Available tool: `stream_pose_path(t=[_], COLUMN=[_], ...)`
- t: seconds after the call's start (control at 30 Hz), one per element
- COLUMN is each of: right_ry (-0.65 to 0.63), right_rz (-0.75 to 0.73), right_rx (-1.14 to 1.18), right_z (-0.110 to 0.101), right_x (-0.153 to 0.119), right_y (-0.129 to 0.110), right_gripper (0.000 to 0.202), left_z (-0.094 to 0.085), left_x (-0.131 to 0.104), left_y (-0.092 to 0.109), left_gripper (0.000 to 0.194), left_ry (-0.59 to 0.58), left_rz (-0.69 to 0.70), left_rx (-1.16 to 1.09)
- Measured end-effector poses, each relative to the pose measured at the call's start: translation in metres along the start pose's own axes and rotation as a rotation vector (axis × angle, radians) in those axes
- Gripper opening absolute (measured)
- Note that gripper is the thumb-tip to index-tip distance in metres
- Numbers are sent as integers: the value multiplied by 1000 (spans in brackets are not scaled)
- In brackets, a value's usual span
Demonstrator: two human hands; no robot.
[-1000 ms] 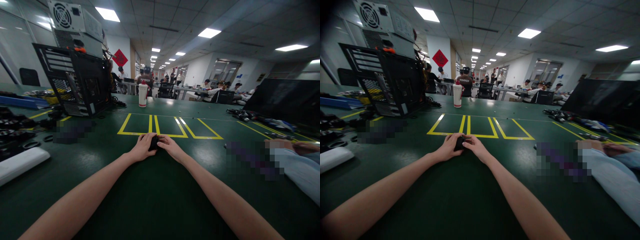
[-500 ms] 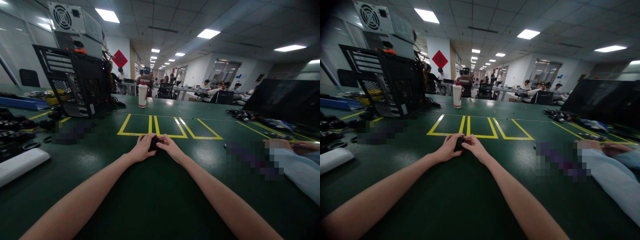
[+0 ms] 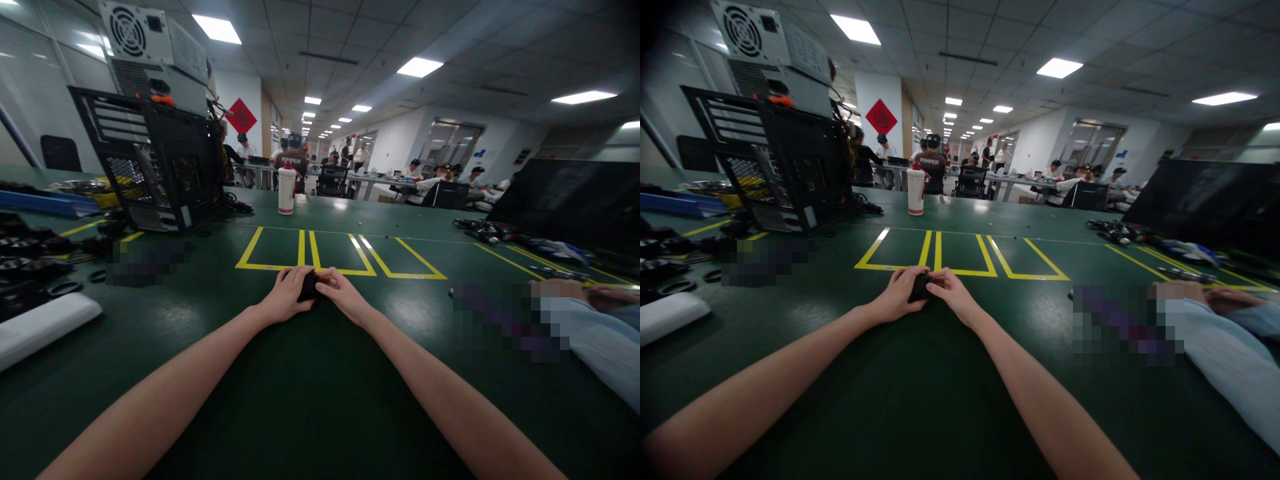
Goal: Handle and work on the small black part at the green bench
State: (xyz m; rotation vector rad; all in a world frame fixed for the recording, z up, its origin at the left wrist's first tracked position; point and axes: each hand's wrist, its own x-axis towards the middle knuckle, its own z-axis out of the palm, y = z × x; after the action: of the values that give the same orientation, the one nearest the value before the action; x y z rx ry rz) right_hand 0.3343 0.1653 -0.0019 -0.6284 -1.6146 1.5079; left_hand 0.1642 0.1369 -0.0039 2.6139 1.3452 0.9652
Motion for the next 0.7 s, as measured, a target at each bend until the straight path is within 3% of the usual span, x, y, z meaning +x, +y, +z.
stream_pose_path(t=[0.2, 0.33, 0.53, 0.7], right_ry=[44, -15, 26, 40], right_rz=[67, 25, -15, 23], right_rx=[-18, 7, -69, -96], right_z=[-3, -2, 1, -2], right_x=[2, 1, 0, 2], right_y=[3, 2, 2, 5], right_gripper=[31, 36, 24, 33], left_z=[1, 2, 4, 3], left_x=[0, 1, 2, 1], left_y=[-2, -2, -3, -2], left_gripper=[60, 61, 61, 60], left_ry=[8, 3, 20, 11], left_rz=[5, -1, -1, -1], left_rx=[2, 7, 20, 10])
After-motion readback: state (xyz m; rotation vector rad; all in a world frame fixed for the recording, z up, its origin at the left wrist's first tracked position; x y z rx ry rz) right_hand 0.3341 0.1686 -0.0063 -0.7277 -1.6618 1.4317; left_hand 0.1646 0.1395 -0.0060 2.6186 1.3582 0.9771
